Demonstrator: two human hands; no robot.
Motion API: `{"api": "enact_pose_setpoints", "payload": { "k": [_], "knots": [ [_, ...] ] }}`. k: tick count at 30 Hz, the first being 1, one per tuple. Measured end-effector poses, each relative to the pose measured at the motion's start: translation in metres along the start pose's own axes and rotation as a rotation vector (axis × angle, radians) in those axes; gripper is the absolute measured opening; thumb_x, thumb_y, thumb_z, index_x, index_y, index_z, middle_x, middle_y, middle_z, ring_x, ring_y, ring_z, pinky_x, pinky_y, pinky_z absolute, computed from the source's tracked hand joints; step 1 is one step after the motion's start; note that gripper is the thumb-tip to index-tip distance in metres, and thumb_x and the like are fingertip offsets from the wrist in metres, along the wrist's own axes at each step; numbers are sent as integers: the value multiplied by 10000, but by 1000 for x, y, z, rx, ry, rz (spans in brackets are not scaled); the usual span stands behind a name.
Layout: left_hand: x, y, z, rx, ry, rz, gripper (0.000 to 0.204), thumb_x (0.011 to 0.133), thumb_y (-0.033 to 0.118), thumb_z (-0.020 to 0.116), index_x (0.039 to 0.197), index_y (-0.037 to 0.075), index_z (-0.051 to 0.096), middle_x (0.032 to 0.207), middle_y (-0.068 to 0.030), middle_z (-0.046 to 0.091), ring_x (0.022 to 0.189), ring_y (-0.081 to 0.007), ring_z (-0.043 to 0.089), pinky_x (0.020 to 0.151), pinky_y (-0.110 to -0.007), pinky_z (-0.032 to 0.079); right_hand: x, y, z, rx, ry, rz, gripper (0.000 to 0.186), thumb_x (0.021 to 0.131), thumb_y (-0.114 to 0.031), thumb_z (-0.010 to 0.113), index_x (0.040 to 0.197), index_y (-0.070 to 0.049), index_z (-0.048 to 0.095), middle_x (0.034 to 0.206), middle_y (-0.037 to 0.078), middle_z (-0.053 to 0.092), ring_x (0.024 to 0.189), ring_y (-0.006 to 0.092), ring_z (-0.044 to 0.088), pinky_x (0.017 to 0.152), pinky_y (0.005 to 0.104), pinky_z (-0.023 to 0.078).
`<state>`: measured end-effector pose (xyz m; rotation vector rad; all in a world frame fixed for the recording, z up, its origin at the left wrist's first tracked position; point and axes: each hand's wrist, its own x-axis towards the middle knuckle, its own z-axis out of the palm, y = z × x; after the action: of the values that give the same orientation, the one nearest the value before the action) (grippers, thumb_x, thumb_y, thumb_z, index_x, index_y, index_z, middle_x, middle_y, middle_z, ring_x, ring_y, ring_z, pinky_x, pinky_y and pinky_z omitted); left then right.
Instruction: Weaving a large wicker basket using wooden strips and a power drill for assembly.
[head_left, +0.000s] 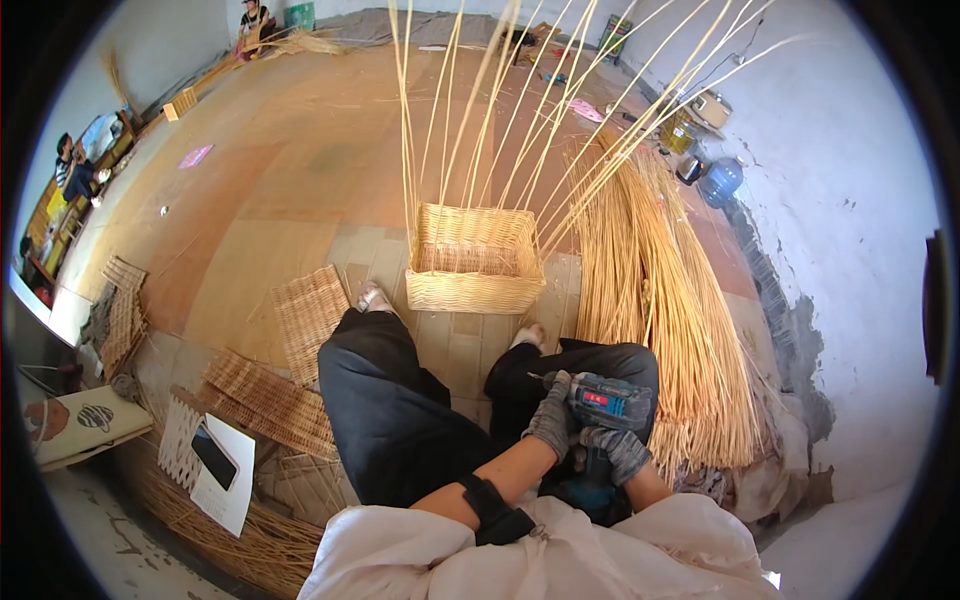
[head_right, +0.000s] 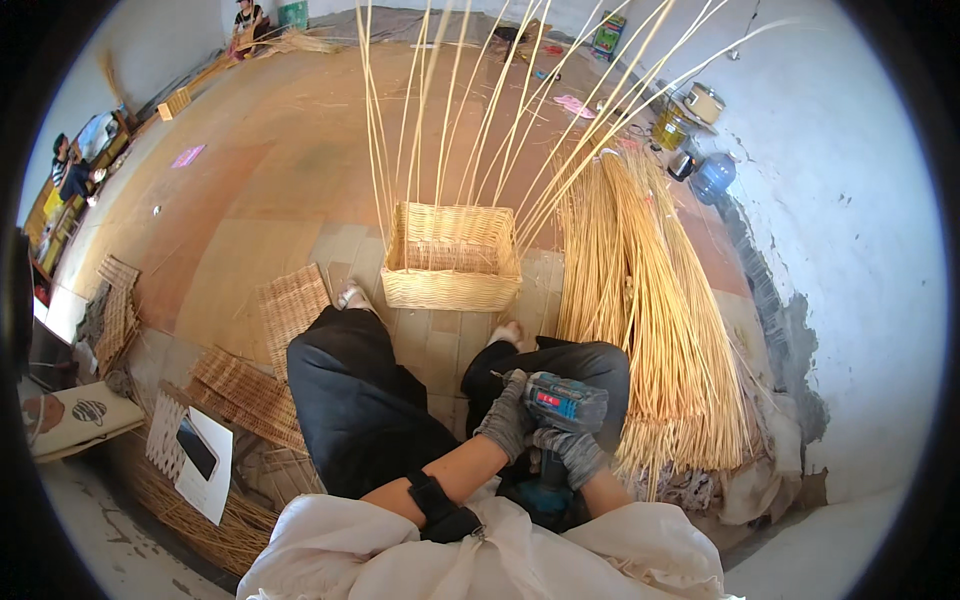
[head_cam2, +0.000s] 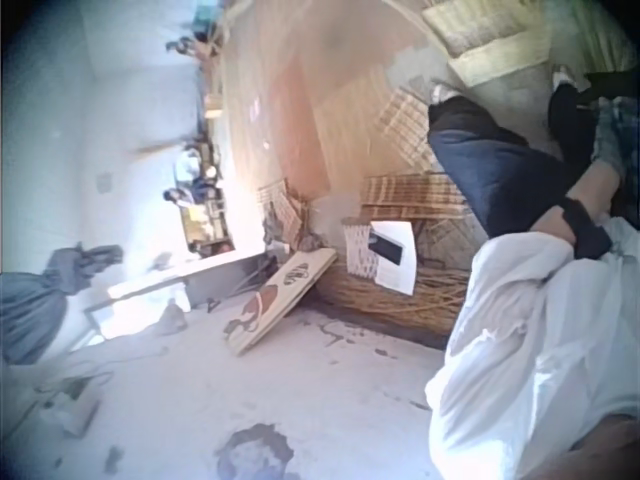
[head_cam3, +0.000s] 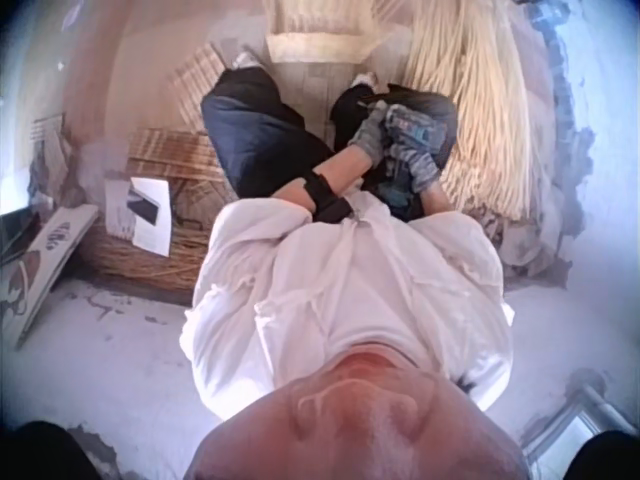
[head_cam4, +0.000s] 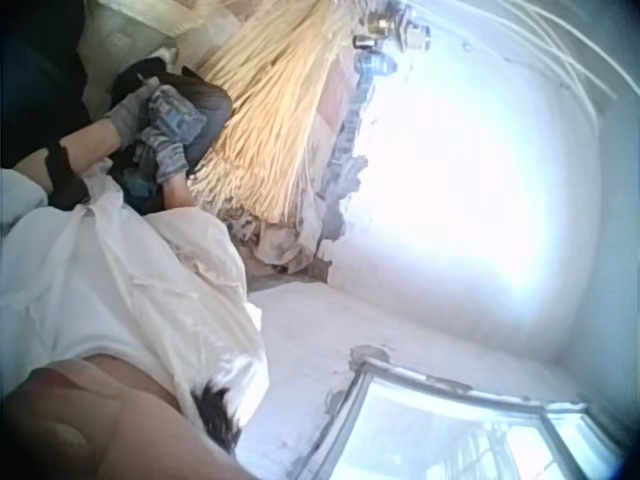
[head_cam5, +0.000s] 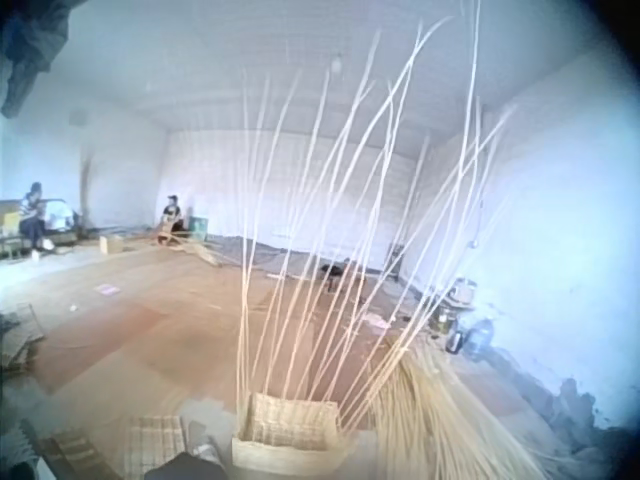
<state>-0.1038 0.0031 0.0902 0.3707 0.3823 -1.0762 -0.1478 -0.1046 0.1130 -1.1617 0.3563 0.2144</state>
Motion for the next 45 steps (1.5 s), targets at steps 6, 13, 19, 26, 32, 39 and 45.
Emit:
{"api": "enact_pose_setpoints", "payload": {
  "k": [6, 13, 19, 26, 32, 39, 45],
  "knots": [
    [-18, 0, 12, -47, 52, 19, 589, 826, 630, 435, 1177, 164, 518, 1199, -107, 552, 1088, -310, 514, 881, -464, 437, 1, 2, 1, 35, -1, 21, 559, 704, -249, 649, 1205, -74, 471, 1130, 58, 510, 1017, 221, 462, 901, 349, 330],
    [-20, 9, 11, -48, 62, 21, 561, 836, 610, 440, 1164, 164, 532, 1197, -99, 553, 1085, -303, 513, 910, -451, 422, -3, 7, -6, 64, -15, 76, 626, 690, -278, 666, 1247, -84, 455, 1212, 52, 492, 1105, 224, 438, 978, 353, 295],
    [-24, 8, 3, -143, 5, 120, 552, 818, 610, 477, 1153, 177, 542, 1194, -80, 556, 1089, -267, 514, 901, -428, 427, 5, 12, -8, 156, -49, 187, 684, 677, -302, 680, 1283, -93, 441, 1281, 47, 477, 1180, 226, 417, 1044, 357, 266],
    [-22, 13, 1, -132, 64, 134, 549, 835, 602, 448, 1165, 172, 533, 1191, -82, 557, 1082, -276, 518, 907, -437, 425, 5, -8, 14, -338, -93, -43, 747, 588, -314, 731, 1269, -137, 482, 1282, 45, 502, 1224, 218, 398, 1069, 363, 264],
    [-27, 15, 3, -169, 49, 242, 567, 849, 606, 415, 1192, 166, 516, 1204, -91, 551, 1092, -285, 513, 923, -435, 413, 0, -19, 31, -742, -117, -282, 713, 586, -314, 727, 1240, -140, 505, 1248, 53, 521, 1185, 232, 430, 1043, 368, 295],
    [-45, 28, 3, -371, -150, 362, 621, 839, 624, 417, 1270, 178, 459, 1281, -69, 490, 1164, -281, 451, 967, -445, 357, 34, -37, 26, -1073, -216, -328, 673, 583, -313, 723, 1206, -143, 532, 1208, 62, 542, 1141, 249, 468, 1012, 374, 332],
    [-26, 43, -2, -747, -222, 281, 606, 863, 583, 405, 1294, 156, 426, 1306, -83, 456, 1178, -290, 426, 986, -448, 336, 60, -47, 13, -1347, -332, -256, 640, 581, -312, 719, 1177, -145, 555, 1174, 70, 560, 1103, 264, 500, 986, 379, 363]
  ]
}}
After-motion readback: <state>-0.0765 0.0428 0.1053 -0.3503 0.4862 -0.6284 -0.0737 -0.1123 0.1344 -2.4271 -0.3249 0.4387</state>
